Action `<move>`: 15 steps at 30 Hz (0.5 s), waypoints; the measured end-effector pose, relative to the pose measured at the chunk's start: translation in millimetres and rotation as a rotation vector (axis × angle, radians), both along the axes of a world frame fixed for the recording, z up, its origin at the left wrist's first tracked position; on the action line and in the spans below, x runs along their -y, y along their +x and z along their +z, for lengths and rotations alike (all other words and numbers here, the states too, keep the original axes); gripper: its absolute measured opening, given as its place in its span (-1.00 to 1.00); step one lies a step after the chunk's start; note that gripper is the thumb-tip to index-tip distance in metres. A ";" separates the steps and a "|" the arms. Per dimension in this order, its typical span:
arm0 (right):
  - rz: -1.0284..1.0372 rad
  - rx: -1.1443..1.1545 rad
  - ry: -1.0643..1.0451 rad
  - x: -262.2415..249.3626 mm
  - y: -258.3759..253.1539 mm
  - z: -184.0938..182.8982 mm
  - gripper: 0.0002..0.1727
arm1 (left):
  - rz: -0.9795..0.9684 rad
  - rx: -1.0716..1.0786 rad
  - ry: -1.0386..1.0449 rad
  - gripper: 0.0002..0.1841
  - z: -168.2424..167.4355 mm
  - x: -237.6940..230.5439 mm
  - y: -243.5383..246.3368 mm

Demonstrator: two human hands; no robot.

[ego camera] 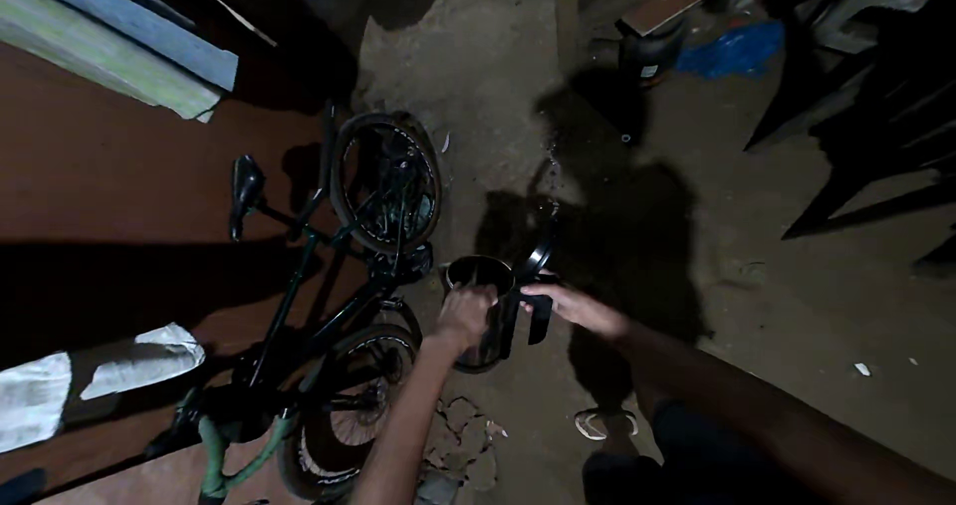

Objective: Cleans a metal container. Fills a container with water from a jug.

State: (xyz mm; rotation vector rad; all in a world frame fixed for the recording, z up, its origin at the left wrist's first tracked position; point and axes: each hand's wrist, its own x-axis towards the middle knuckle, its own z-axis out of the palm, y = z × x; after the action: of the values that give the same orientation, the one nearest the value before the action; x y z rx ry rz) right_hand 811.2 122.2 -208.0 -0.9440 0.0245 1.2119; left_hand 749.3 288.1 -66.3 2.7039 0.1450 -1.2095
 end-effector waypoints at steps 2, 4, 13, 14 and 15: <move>0.067 0.191 -0.016 -2.2 -8.2 12.6 -0.54 | 0.041 0.113 0.015 -0.69 -11.8 -1.5 -42.8; 0.166 0.300 0.009 -4.5 -24.8 14.6 -0.49 | 0.078 0.247 0.013 -0.73 -24.1 -1.5 -85.9; 0.410 -0.386 -0.018 9.3 -158.6 -27.3 -0.59 | 0.264 -0.378 -0.092 -0.66 -24.2 1.1 -150.1; 0.393 -0.500 -0.061 14.7 -165.3 -29.9 -0.68 | 0.296 -0.434 -0.117 -0.64 -31.7 1.9 -144.7; 0.353 -0.608 -0.107 20.9 -167.4 -31.5 -0.73 | 0.337 -0.469 -0.144 -0.61 -37.1 4.0 -135.6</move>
State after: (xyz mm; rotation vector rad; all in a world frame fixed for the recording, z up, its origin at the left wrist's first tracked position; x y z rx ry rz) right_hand 643.8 101.3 -239.5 -0.6536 0.4237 1.8065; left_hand 613.8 284.1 -103.5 2.1194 0.5271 -1.6376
